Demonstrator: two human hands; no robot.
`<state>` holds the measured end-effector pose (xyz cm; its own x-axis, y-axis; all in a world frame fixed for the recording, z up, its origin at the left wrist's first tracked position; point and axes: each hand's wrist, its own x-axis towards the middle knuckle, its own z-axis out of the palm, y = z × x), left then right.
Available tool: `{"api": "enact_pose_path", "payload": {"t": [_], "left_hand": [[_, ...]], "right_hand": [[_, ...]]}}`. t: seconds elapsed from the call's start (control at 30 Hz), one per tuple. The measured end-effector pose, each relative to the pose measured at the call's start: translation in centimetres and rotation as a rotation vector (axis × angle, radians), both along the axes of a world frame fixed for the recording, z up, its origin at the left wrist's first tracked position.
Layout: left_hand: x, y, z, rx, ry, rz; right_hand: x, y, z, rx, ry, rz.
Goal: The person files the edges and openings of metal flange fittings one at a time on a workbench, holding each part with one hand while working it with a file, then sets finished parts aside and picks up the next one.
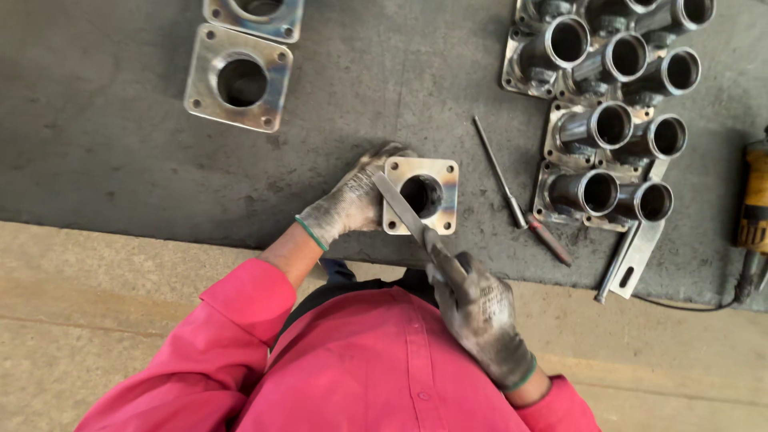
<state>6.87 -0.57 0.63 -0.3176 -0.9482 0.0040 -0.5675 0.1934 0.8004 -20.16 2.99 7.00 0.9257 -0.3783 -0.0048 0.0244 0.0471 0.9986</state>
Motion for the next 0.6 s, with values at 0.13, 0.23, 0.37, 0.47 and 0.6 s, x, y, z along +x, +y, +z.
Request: {"api": "enact_pose_path", "payload": {"t": [0.13, 0.23, 0.37, 0.47, 0.6], "left_hand": [[-0.1, -0.1, 0.6, 0.0, 0.062, -0.012], [0.1, -0.2, 0.9, -0.266, -0.106, -0.061], [0.1, -0.2, 0.9, -0.129, -0.133, -0.071], [-0.1, -0.1, 0.8, -0.175, -0.139, -0.106], [-0.1, -0.2, 0.7, -0.323, -0.159, -0.045]], "right_hand": [[0.9, 1.7, 3.1, 1.027, -0.833, -0.01], [2.3, 1.9, 5.2, 1.366, -1.233, -0.105], [3.6, 2.0, 6.3, 1.132, -1.093, -0.177], [3.8, 2.1, 6.3, 1.174, -1.165, -0.157], [3.5, 2.5, 6.3, 1.33, -1.296, -0.516]]}}
